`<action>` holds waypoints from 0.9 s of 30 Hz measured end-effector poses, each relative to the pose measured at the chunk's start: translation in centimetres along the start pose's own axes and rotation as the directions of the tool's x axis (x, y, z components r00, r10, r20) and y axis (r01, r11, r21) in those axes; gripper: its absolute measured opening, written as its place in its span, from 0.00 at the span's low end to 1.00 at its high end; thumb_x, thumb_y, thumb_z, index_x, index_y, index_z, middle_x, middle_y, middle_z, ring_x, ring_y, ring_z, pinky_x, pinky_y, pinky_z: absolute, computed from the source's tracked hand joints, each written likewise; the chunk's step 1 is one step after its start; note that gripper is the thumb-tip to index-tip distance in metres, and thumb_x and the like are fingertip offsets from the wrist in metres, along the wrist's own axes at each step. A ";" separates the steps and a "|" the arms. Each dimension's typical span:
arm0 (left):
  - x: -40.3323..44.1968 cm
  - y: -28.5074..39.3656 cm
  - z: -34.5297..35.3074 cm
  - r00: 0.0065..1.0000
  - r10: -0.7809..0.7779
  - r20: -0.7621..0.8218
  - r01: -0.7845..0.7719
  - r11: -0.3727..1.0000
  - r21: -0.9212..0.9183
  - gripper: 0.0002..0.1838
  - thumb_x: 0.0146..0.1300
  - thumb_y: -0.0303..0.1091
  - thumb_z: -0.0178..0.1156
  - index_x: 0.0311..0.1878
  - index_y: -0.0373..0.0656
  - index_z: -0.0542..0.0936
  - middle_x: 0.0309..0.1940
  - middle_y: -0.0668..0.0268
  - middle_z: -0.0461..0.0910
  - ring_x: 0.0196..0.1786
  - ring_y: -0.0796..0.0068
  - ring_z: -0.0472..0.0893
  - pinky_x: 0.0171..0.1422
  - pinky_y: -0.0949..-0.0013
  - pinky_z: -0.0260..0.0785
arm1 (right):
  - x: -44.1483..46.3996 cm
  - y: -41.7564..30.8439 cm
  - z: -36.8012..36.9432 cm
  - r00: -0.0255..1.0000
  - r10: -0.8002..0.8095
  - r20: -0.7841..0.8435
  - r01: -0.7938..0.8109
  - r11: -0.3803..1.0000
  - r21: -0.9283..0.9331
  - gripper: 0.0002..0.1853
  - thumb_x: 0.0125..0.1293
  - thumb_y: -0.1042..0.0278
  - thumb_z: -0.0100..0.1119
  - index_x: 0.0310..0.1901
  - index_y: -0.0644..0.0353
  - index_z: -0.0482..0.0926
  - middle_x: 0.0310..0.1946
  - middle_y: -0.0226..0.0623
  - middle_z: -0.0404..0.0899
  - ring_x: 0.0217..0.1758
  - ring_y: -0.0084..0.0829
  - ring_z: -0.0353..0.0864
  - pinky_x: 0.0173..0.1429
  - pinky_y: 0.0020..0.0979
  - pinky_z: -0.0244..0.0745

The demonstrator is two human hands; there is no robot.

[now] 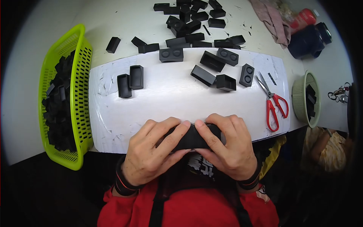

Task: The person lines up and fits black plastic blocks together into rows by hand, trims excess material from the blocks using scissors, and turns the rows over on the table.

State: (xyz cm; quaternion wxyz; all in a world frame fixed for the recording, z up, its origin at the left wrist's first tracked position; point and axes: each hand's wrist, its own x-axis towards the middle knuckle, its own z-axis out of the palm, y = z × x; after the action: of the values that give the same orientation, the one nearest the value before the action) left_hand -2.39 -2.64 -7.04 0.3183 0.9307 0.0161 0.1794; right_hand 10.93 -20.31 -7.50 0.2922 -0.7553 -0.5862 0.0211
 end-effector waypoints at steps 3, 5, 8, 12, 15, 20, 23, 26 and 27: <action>-0.2 0.2 0.0 0.998 0.027 0.061 -0.030 0.998 0.060 0.34 0.42 0.30 0.79 0.57 0.37 0.81 0.50 0.55 0.81 0.39 0.63 0.79 0.40 0.64 0.73 | 0.0 0.2 -0.9 0.998 0.025 0.059 -0.030 0.995 0.096 0.40 0.44 0.68 0.80 0.63 0.62 0.77 0.52 0.45 0.76 0.43 0.40 0.76 0.44 0.37 0.73; -0.4 0.5 0.1 0.998 -0.063 0.026 0.062 0.997 0.035 0.33 0.42 0.30 0.80 0.55 0.37 0.81 0.52 0.53 0.80 0.41 0.62 0.80 0.42 0.65 0.75 | -0.9 0.3 -1.0 0.996 0.093 -0.009 -0.088 0.969 0.231 0.41 0.45 0.69 0.80 0.64 0.65 0.75 0.53 0.47 0.76 0.47 0.42 0.78 0.47 0.37 0.76; -0.6 0.6 0.7 0.994 -0.087 -0.063 0.086 0.996 -0.017 0.32 0.41 0.29 0.81 0.53 0.38 0.82 0.53 0.52 0.80 0.42 0.63 0.81 0.42 0.66 0.76 | -2.2 1.0 -0.2 0.983 0.151 -0.107 -0.101 0.924 0.369 0.40 0.46 0.72 0.81 0.63 0.69 0.73 0.54 0.52 0.76 0.53 0.45 0.80 0.51 0.36 0.80; -2.2 1.4 0.3 0.997 -0.079 -0.023 0.078 0.996 -0.041 0.29 0.39 0.29 0.82 0.49 0.40 0.83 0.51 0.51 0.80 0.40 0.66 0.81 0.41 0.68 0.78 | -3.6 0.7 -0.5 0.979 0.098 -0.178 -0.035 0.944 0.327 0.36 0.48 0.75 0.80 0.60 0.70 0.73 0.53 0.55 0.77 0.53 0.44 0.80 0.50 0.34 0.81; -3.0 2.9 -0.8 0.991 -0.134 0.010 0.134 0.981 -0.143 0.25 0.42 0.30 0.82 0.47 0.40 0.87 0.49 0.51 0.79 0.38 0.70 0.81 0.39 0.73 0.79 | -4.7 -0.8 -1.9 0.980 0.142 -0.136 -0.074 0.909 0.410 0.26 0.49 0.75 0.79 0.51 0.69 0.80 0.52 0.57 0.78 0.49 0.40 0.82 0.46 0.33 0.81; -0.5 2.0 -0.9 0.969 -0.233 0.081 0.247 0.919 -0.306 0.11 0.55 0.23 0.73 0.42 0.30 0.85 0.40 0.58 0.77 0.30 0.76 0.79 0.32 0.75 0.70 | -2.5 -0.7 -2.4 0.977 0.204 -0.068 -0.159 0.900 0.406 0.14 0.55 0.83 0.69 0.44 0.71 0.83 0.45 0.51 0.79 0.39 0.33 0.84 0.41 0.28 0.79; 1.1 1.0 -0.3 0.953 -0.304 -0.007 0.290 0.916 -0.277 0.06 0.59 0.21 0.70 0.37 0.30 0.83 0.36 0.60 0.77 0.28 0.78 0.77 0.31 0.75 0.68 | -0.8 0.5 -2.0 0.966 0.235 -0.110 -0.164 0.882 0.442 0.12 0.57 0.85 0.66 0.44 0.72 0.82 0.43 0.48 0.79 0.35 0.30 0.82 0.37 0.26 0.76; 2.4 0.6 0.7 0.953 -0.259 -0.155 0.238 0.961 -0.142 0.07 0.63 0.21 0.67 0.32 0.32 0.79 0.29 0.62 0.75 0.25 0.74 0.74 0.28 0.71 0.65 | 0.6 0.9 -1.1 0.949 0.260 -0.181 -0.173 0.904 0.391 0.06 0.61 0.86 0.62 0.40 0.72 0.80 0.39 0.43 0.78 0.29 0.26 0.77 0.32 0.25 0.70; 2.6 0.2 1.3 0.953 -0.217 -0.211 0.210 0.976 -0.054 0.07 0.63 0.21 0.67 0.32 0.32 0.78 0.28 0.62 0.74 0.24 0.71 0.73 0.28 0.69 0.64 | 0.8 1.1 -0.6 0.934 0.278 -0.226 -0.181 0.911 0.371 0.04 0.62 0.87 0.61 0.38 0.72 0.79 0.38 0.42 0.78 0.28 0.26 0.75 0.31 0.25 0.69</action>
State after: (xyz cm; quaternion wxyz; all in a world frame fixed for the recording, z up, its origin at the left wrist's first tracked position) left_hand 0.44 -3.22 -6.99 0.3468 0.8935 0.1483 0.2439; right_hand 12.39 -19.99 -7.32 0.4933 -0.7523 -0.4335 0.0534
